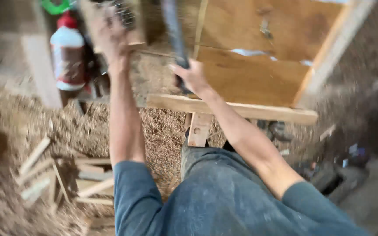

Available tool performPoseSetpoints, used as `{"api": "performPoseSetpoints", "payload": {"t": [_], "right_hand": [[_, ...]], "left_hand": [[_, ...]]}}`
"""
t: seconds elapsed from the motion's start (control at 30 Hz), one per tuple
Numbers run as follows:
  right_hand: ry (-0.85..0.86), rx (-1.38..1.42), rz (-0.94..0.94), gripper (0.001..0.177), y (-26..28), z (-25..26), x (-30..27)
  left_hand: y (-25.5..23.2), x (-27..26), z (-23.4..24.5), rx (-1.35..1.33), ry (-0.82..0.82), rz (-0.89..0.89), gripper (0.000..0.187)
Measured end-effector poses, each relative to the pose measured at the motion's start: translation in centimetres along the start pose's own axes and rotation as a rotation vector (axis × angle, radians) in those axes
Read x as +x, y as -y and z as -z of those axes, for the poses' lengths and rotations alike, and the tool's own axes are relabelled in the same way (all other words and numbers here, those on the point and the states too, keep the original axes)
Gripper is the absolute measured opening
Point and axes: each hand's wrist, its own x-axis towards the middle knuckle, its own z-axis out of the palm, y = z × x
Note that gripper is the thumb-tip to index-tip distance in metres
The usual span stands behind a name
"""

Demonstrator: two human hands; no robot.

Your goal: Hammering nails into wooden boards to assemble a structure in a workshop.

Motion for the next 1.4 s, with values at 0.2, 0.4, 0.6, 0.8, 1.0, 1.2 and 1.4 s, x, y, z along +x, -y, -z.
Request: {"api": "performPoseSetpoints", "payload": {"t": [0.2, 0.4, 0.6, 0.8, 1.0, 1.2, 1.4], "right_hand": [[-0.219, -0.77, 0.376, 0.056, 0.4, 5.3, -4.0], [0.065, -0.587, 0.037, 0.038, -2.0, 19.3, -21.3], [-0.1, -0.958, -0.643, 0.03, -10.5, 28.1, -33.6], [-0.053, -0.695, -0.234, 0.027, -3.0, 23.9, -28.1], [-0.53, -0.634, 0.595, 0.022, 6.9, 23.2, -12.5], [-0.687, -0.874, 0.782, 0.013, 9.6, 24.3, -2.8], [-0.819, -1.099, 0.607, 0.032, 6.0, 21.0, 0.7]], "left_hand": [[-18.5, -6.8, -4.2, -0.075, 0.296, -0.422, 0.032], [-23.8, -15.6, -21.6, 0.459, 0.632, -0.535, 0.133], [-23.3, -15.9, -25.9, 0.272, 0.767, -0.96, 0.063], [-21.7, -11.9, -20.8, 0.1, 0.856, -1.103, 0.038], [-21.5, -13.7, -23.1, 0.214, 0.706, -0.942, 0.025], [-25.4, -11.6, -20.0, -0.279, 0.617, -0.023, 0.016], [-23.0, -7.9, -11.8, -1.056, 0.577, 0.695, 0.018]]}}
